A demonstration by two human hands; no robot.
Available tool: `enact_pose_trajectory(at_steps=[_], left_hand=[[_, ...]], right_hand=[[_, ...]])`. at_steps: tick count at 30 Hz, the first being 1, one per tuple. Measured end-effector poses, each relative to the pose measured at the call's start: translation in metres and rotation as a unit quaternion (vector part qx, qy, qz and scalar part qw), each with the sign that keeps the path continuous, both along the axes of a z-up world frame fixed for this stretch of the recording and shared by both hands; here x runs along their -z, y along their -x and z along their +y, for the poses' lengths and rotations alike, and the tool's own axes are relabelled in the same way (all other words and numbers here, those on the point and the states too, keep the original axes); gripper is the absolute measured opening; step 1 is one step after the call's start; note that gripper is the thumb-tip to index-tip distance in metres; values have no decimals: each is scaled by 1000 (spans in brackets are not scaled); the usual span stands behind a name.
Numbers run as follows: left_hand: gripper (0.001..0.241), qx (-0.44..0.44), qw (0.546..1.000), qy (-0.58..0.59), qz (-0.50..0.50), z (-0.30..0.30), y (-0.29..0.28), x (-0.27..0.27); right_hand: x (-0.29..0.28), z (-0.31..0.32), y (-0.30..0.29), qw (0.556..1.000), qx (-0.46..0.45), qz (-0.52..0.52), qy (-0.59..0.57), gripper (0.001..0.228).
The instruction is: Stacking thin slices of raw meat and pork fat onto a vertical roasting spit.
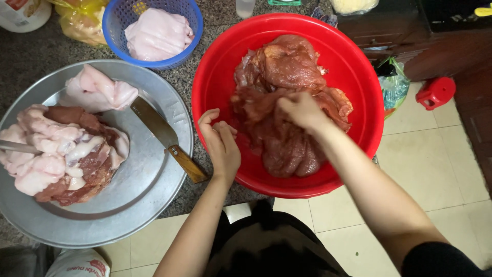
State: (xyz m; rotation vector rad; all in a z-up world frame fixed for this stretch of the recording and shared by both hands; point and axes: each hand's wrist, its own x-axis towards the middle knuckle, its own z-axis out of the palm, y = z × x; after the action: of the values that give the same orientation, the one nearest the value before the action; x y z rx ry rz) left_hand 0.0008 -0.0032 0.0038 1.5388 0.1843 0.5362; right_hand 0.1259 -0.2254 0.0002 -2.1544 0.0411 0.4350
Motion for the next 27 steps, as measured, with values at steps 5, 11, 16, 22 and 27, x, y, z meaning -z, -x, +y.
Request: enact_pose_trajectory(at_steps=[5,11,16,22,27], left_hand=[[20,7,1000,0,-6,0,0,1],[20,21,1000,-5,-6,1,1,3],[17,23,999,-25,5,2,0,2],[17,17,999,-43,10,2,0,1],[16,12,999,-51,10,2,-1,0]], right_hand=[[-15,-93,10,999,24,8,47,35],[-14,-119,41,931,17,-88,353,42],[-37,-66,54,927,-186,-206,252,75],[2,-50,28,855,-209,-181,440,32],[29,-92,-18,973,57,-185,123,19]])
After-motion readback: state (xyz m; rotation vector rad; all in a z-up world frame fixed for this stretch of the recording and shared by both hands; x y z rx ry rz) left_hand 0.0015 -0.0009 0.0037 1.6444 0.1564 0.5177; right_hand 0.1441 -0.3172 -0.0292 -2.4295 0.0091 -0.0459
